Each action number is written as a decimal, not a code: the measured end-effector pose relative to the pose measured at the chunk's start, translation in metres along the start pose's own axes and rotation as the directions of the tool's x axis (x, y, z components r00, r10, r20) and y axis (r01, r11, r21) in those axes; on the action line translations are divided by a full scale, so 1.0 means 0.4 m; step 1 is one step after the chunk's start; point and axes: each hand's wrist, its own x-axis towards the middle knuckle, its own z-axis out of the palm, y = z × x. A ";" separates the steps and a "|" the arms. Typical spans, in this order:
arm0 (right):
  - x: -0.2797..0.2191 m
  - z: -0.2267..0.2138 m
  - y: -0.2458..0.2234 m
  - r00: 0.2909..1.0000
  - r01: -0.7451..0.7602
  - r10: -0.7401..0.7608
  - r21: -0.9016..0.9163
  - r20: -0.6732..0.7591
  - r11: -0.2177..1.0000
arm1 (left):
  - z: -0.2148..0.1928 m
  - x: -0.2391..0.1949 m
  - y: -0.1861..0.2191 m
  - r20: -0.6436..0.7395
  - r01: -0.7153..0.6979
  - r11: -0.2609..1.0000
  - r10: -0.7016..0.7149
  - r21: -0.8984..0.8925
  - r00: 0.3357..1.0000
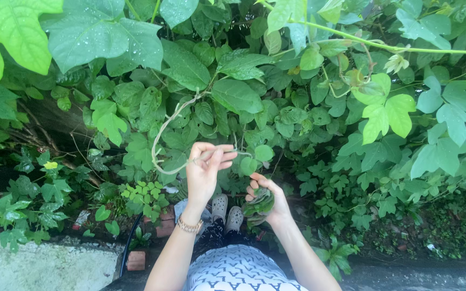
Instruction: The person stands in a garden area and picks green leaves from vines by hand. They carefully select and pluck leaves from the stems, accumulating a handful of foliage.
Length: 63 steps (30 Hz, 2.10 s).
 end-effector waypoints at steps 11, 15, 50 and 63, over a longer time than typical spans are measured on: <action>0.022 0.050 0.016 0.996 -0.082 0.083 -0.047 0.022 0.996 | -0.057 -0.068 -0.018 -0.022 0.071 0.995 -0.070 0.069 0.997; 0.004 0.047 0.017 0.990 -0.139 0.139 -0.047 -0.010 0.989 | -0.084 -0.062 -0.031 -0.050 0.042 0.997 -0.039 0.068 0.998; -0.014 0.026 -0.160 0.987 0.097 -0.037 -0.392 0.156 0.915 | -0.451 -0.163 0.198 -0.405 0.404 0.044 0.014 0.914 0.914; 0.005 0.086 -0.206 0.970 0.243 -0.212 -0.500 0.121 0.831 | 0.035 0.018 0.222 0.295 -0.297 0.668 0.119 0.682 0.948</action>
